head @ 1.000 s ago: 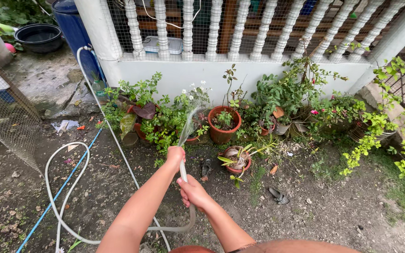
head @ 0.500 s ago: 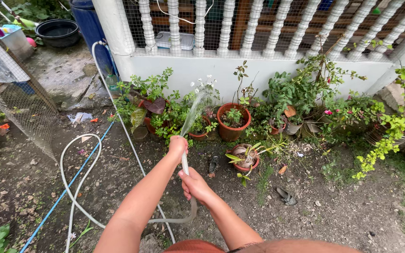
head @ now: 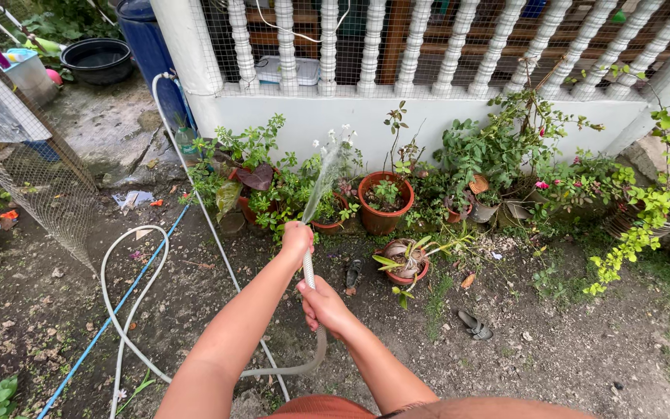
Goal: The person uses a hose to water various potted plants and garden beds in an outdoor area, directing the water stream at the soil and moving between different groups of pots.
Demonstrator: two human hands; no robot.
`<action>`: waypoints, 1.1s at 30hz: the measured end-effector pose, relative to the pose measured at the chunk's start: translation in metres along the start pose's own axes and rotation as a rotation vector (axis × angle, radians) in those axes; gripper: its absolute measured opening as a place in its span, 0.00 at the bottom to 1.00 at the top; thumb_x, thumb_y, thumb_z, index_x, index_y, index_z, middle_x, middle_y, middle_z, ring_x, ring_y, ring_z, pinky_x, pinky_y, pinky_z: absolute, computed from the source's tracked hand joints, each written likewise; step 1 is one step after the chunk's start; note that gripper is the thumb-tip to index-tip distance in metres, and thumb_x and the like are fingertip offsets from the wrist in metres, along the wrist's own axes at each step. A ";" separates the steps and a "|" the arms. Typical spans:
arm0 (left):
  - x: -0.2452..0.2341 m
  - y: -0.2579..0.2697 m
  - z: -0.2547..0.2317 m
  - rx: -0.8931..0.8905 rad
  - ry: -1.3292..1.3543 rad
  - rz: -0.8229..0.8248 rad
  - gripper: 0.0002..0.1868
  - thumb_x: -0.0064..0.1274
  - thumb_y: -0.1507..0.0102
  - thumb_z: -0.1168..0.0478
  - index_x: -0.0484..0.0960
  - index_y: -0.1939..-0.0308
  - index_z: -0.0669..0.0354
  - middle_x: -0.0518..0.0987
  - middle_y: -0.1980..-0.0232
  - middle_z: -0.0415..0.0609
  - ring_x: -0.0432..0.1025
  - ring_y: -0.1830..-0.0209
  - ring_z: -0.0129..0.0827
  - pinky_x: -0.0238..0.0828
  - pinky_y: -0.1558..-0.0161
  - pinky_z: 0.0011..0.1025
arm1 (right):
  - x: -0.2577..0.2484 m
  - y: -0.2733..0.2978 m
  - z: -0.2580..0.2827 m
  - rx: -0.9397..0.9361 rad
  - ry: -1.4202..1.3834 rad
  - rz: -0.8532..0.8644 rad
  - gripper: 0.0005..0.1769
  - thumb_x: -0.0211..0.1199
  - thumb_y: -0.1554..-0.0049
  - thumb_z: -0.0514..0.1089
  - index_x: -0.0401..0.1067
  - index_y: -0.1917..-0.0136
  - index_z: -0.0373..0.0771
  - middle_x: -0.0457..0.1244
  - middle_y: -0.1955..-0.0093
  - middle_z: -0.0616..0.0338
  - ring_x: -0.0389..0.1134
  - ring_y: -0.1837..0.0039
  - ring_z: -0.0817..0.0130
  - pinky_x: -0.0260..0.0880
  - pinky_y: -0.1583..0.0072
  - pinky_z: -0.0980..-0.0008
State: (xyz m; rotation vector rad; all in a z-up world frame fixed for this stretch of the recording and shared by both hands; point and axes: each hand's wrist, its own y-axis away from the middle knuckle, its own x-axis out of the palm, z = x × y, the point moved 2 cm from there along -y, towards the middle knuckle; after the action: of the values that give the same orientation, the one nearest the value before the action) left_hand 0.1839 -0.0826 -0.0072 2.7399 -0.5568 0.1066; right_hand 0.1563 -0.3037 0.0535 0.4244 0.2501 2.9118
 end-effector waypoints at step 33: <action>0.006 -0.012 0.058 -0.132 -0.088 0.110 0.04 0.46 0.43 0.68 0.70 0.72 0.67 0.67 0.78 0.52 0.62 0.83 0.38 0.60 0.81 0.38 | -0.016 0.014 -0.029 0.028 -0.082 0.016 0.15 0.51 0.31 0.53 0.57 0.44 0.40 0.53 0.73 0.65 0.53 0.77 0.75 0.58 0.73 0.72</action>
State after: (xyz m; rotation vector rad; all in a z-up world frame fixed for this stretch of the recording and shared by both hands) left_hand 0.1946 -0.0942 -0.0646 2.5955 -0.7134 -0.0233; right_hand 0.1603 -0.3249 0.0244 0.5509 0.2770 2.9014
